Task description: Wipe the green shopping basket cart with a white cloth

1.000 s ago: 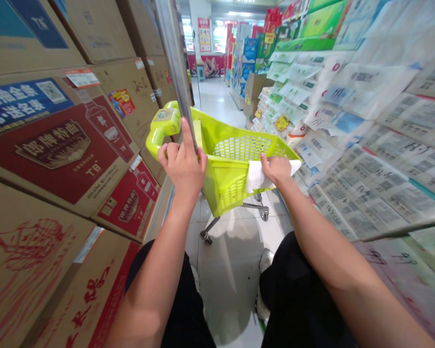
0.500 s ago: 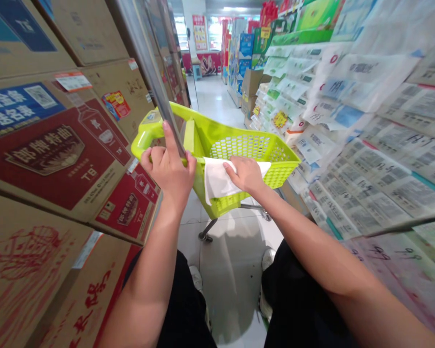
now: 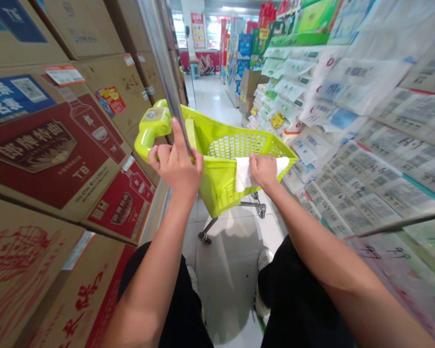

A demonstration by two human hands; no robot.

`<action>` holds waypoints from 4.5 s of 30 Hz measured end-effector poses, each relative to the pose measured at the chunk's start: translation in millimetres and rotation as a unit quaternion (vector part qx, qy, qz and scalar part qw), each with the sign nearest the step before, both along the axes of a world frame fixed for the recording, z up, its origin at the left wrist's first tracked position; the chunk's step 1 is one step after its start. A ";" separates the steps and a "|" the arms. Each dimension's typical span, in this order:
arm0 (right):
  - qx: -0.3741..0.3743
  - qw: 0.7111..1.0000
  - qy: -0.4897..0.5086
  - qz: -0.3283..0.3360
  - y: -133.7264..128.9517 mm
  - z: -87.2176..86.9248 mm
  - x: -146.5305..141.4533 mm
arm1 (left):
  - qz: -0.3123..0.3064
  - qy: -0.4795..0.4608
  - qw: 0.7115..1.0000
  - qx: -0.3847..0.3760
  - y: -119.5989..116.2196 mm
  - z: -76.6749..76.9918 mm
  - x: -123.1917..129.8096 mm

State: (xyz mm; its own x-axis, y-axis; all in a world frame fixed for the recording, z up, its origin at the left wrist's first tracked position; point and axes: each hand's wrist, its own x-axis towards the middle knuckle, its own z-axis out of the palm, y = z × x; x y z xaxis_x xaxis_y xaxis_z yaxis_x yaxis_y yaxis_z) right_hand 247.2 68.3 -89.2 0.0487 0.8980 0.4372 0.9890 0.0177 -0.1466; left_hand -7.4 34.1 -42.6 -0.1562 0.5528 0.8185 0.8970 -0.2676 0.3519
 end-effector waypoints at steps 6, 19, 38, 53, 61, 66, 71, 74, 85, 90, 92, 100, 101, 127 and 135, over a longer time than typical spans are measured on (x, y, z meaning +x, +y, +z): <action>0.049 0.985 0.057 0.158 -16.9 23.5 -86.8 | -0.003 -0.019 0.999 -0.037 -3.2 3.1 6.3; -0.120 0.993 0.001 0.023 13.9 12.7 24.4 | -0.005 0.039 0.999 -0.014 2.2 1.2 -16.3; -0.038 0.987 0.029 0.155 -11.8 34.3 -72.2 | 0.028 0.017 0.999 -0.001 -1.3 0.8 0.5; -0.131 0.991 -0.012 -0.015 16.1 12.3 46.2 | -0.021 0.003 0.999 -0.046 -4.3 4.7 -9.9; -0.124 0.991 -0.018 0.045 4.6 21.7 -2.5 | 0.003 0.003 1.000 -0.027 -7.1 2.4 -2.9; -0.067 0.990 0.027 0.117 -11.3 37.2 -67.4 | 0.024 0.022 0.999 -0.024 -9.6 3.7 -0.4; -0.078 0.987 0.057 0.130 -12.8 46.8 -89.1 | 0.028 0.028 0.999 -0.031 -9.3 3.4 -0.9; -0.116 0.984 0.063 0.116 -3.2 45.2 -69.7 | 0.031 0.034 0.999 -0.028 -7.2 3.1 -1.7; -0.123 0.992 -0.007 0.005 16.9 18.1 14.5 | 0.026 0.029 0.999 0.004 -0.2 0.5 2.1; -0.057 0.997 0.010 0.049 5.2 20.1 -28.6 | 0.022 0.025 0.999 -0.012 -3.8 3.6 9.7; -0.030 0.995 0.032 0.087 -3.1 27.1 -59.3 | 0.021 0.026 0.999 -0.020 -4.6 4.5 11.2; -0.042 0.985 0.082 0.147 -17.3 52.1 -106.5 | 0.004 0.026 0.999 -0.031 -5.0 5.2 3.0; -0.065 0.986 0.078 0.131 -14.1 51.6 -99.2 | 0.002 0.032 0.999 -0.033 -5.0 5.5 1.4; -0.079 0.977 0.071 0.183 -19.0 55.2 -99.0 | -0.012 0.033 0.999 -0.037 -8.5 6.8 -1.2; -0.152 0.987 0.039 0.009 13.6 30.5 -15.6 | -0.017 0.029 0.999 -0.038 -7.3 6.0 -2.7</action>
